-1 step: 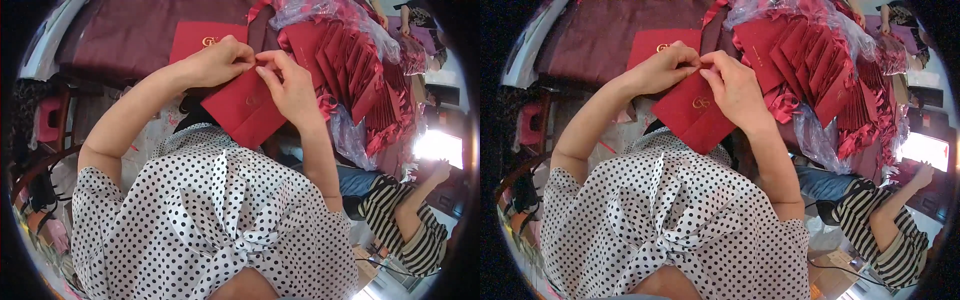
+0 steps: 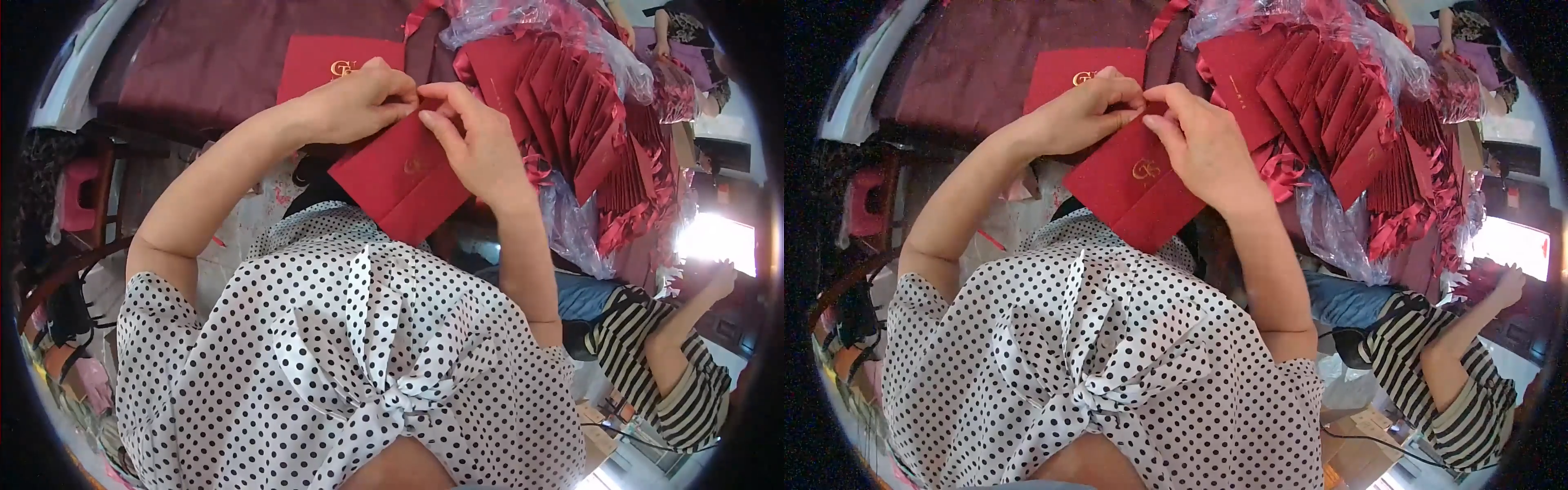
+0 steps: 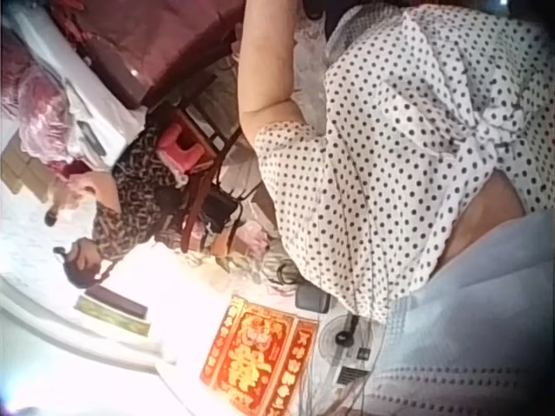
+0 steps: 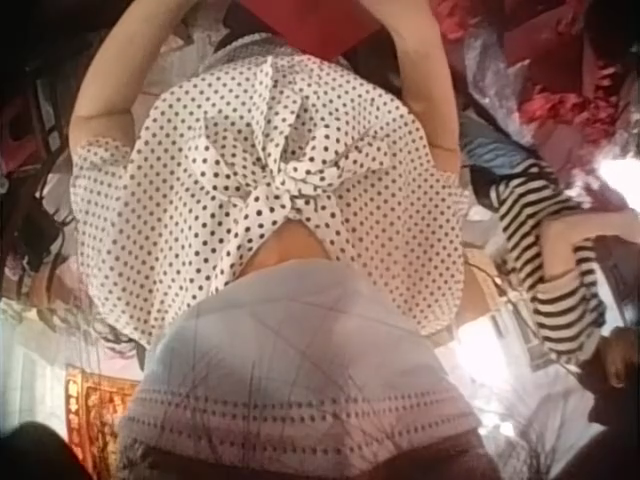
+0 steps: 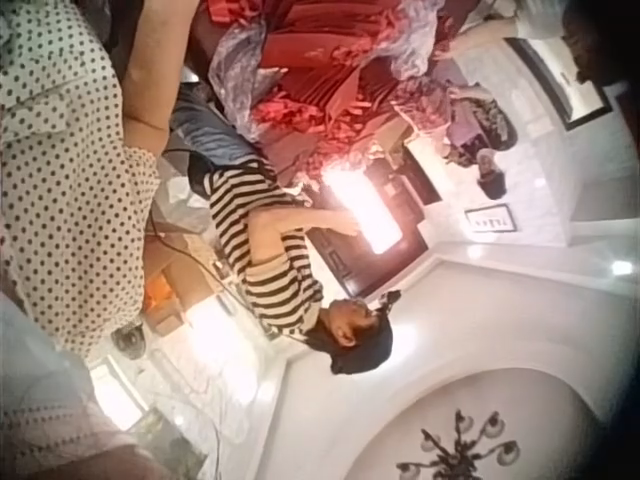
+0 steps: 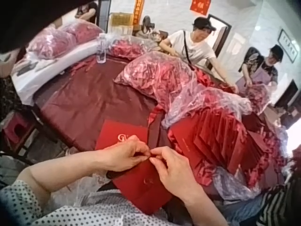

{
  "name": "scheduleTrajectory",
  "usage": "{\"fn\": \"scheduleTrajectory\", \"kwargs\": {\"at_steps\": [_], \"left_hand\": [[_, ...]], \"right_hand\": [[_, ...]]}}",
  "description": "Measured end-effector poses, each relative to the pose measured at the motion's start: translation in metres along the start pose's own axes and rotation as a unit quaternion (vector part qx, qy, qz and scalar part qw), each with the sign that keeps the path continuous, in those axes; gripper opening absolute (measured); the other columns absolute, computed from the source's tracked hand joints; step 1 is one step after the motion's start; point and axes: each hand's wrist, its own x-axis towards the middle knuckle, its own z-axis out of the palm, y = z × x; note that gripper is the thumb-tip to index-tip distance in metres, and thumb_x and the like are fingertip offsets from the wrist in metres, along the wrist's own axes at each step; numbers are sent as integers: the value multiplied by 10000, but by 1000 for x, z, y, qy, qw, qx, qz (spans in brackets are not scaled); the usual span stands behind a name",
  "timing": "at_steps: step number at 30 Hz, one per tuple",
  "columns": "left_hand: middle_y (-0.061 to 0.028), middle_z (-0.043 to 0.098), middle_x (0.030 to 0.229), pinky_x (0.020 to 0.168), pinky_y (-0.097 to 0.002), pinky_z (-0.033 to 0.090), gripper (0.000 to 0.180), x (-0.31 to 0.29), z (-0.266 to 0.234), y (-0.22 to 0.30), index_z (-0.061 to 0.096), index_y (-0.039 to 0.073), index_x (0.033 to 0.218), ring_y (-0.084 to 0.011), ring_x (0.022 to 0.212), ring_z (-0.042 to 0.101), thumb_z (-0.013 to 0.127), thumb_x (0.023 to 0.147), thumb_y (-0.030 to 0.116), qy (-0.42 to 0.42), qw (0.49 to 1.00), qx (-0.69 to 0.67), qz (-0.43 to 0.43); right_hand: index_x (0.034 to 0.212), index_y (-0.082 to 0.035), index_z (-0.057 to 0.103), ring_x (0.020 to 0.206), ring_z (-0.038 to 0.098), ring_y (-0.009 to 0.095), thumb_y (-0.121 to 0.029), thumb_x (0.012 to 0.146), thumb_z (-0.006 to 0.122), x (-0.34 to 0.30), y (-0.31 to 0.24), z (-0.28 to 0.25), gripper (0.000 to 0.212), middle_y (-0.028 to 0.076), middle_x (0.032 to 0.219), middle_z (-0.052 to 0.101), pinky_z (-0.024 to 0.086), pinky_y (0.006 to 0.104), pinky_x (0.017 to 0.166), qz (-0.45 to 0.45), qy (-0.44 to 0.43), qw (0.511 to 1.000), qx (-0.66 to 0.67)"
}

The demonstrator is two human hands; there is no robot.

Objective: The person threads ribbon handles into red paper bags by hand, stacks the assembled bags into piles, and packs bundles of bags into plastic bags.

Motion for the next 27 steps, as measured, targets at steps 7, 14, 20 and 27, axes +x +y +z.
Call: {"fn": "scheduleTrajectory", "kwargs": {"at_steps": [7, 14, 20, 27], "left_hand": [[-93, 514, 869, 821, -348, 387, 86, -9, -11, 20, 527, 12, 886, -265, 905, 462, 569, 831, 64, 11, 987, 68, 143], [-24, 531, 845, 782, -260, 398, 158, -35, -79, -13, 593, 23, 995, -118, 875, 483, 585, 881, 132, 90, 988, 42, -115], [-48, 551, 1121, 924, -224, 372, 332, -52, -30, 18, 511, 6, 1240, -93, 1064, 480, 514, 932, 128, 265, 960, -88, -25], [-78, 525, 992, 881, -301, 350, 167, -64, 9, 27, 503, 20, 789, -218, 1000, 450, 654, 743, 71, 195, 976, -80, 46]], "right_hand": [[913, -60, 502, 680, 593, 372, -212, 894, 554, 13, -21, -41, 162, 163, 734, 602, 432, 457, 586, 8, -175, 982, -73], [881, -14, 530, 601, 566, 250, -146, 877, 591, -2, -8, -53, 145, 138, 678, 559, 431, 327, 578, 70, -135, 988, 24], [868, 2, 535, 601, 558, 159, -153, 879, 599, -4, 8, -39, 169, 105, 680, 573, 430, 288, 575, 114, -111, 980, 120], [1241, -57, 419, 668, 604, 107, -149, 854, 649, -18, -12, -44, 459, 76, 726, 636, 460, 260, 602, 147, -100, 953, 243]]}}
